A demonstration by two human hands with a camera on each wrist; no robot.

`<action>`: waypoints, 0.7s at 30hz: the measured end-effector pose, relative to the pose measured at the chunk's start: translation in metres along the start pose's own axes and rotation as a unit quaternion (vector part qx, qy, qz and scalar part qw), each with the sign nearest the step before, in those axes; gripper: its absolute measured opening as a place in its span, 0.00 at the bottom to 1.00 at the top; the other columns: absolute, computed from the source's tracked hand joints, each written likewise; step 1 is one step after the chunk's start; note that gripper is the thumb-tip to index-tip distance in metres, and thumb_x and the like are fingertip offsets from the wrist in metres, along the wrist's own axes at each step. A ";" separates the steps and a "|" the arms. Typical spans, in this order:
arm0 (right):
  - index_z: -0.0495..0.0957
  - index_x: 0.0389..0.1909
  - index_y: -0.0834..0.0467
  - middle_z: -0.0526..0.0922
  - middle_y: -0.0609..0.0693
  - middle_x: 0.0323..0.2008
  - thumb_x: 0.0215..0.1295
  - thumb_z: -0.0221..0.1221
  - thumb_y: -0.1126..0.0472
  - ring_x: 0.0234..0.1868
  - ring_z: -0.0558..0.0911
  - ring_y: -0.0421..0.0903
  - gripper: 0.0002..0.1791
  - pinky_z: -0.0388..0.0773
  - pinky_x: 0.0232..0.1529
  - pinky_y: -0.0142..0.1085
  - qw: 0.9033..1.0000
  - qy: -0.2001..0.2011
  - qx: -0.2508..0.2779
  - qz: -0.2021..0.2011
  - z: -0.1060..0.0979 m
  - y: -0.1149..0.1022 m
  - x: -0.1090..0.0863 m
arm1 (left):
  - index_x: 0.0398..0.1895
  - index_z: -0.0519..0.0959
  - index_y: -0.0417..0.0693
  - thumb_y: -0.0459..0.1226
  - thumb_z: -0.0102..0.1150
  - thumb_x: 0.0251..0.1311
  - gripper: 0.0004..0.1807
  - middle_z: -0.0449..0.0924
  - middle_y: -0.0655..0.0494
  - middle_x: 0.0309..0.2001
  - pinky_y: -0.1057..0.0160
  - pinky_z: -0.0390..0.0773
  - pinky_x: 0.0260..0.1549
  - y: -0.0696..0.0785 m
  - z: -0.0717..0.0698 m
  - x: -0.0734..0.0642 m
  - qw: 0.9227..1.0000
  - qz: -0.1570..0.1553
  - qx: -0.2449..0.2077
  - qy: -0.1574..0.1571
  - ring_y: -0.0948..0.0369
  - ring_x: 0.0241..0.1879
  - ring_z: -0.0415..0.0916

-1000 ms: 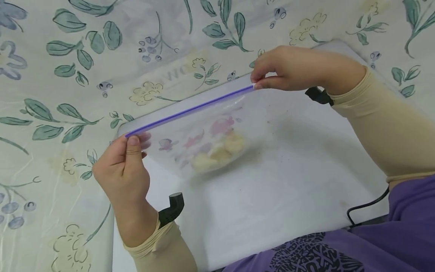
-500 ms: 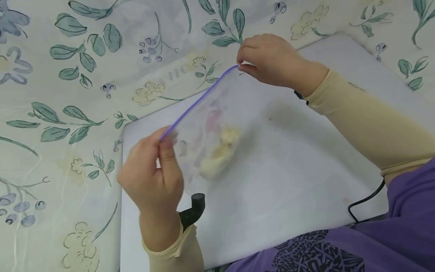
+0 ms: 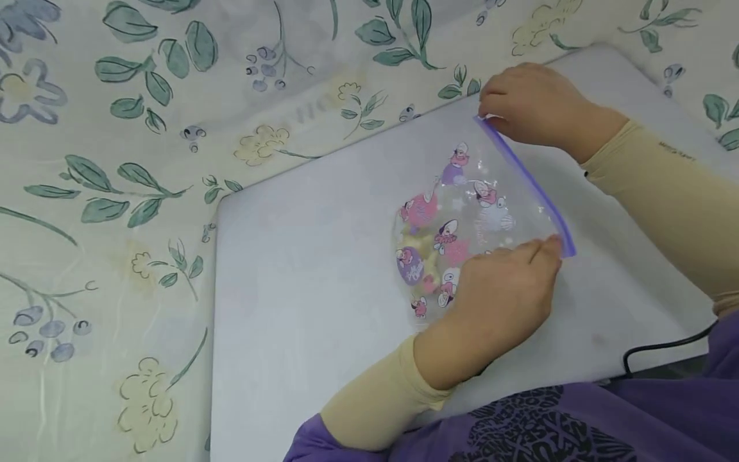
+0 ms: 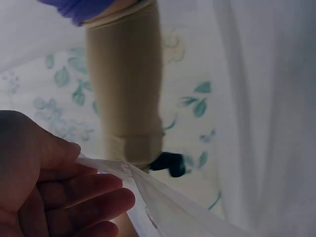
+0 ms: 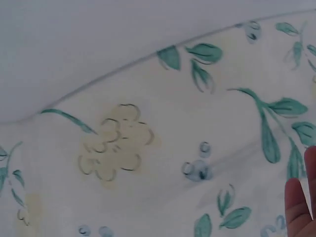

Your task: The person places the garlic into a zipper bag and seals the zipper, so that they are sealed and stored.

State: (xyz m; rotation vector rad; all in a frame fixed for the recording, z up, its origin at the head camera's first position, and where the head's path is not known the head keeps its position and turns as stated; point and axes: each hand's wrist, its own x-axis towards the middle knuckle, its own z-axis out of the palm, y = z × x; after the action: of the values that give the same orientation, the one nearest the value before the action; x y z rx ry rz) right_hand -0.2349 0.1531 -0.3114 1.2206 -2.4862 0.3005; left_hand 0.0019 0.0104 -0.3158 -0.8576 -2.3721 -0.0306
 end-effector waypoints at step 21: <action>0.76 0.34 0.60 0.79 0.57 0.35 0.60 0.54 0.69 0.37 0.77 0.57 0.04 0.71 0.40 0.51 0.991 -0.118 -0.055 -0.021 0.074 0.037 -0.064 | 0.28 0.77 0.56 0.45 0.51 0.61 0.08 0.78 0.62 0.25 0.63 0.71 0.14 0.005 0.059 -0.041 0.949 -0.027 0.057 -0.309 0.65 0.24 0.74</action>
State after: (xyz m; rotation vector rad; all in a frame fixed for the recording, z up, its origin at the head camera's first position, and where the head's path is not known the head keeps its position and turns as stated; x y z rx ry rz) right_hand -0.2446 0.1963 -0.4062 1.3273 -2.6289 0.0063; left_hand -0.0019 0.0040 -0.3876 -0.8308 -2.9381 0.4084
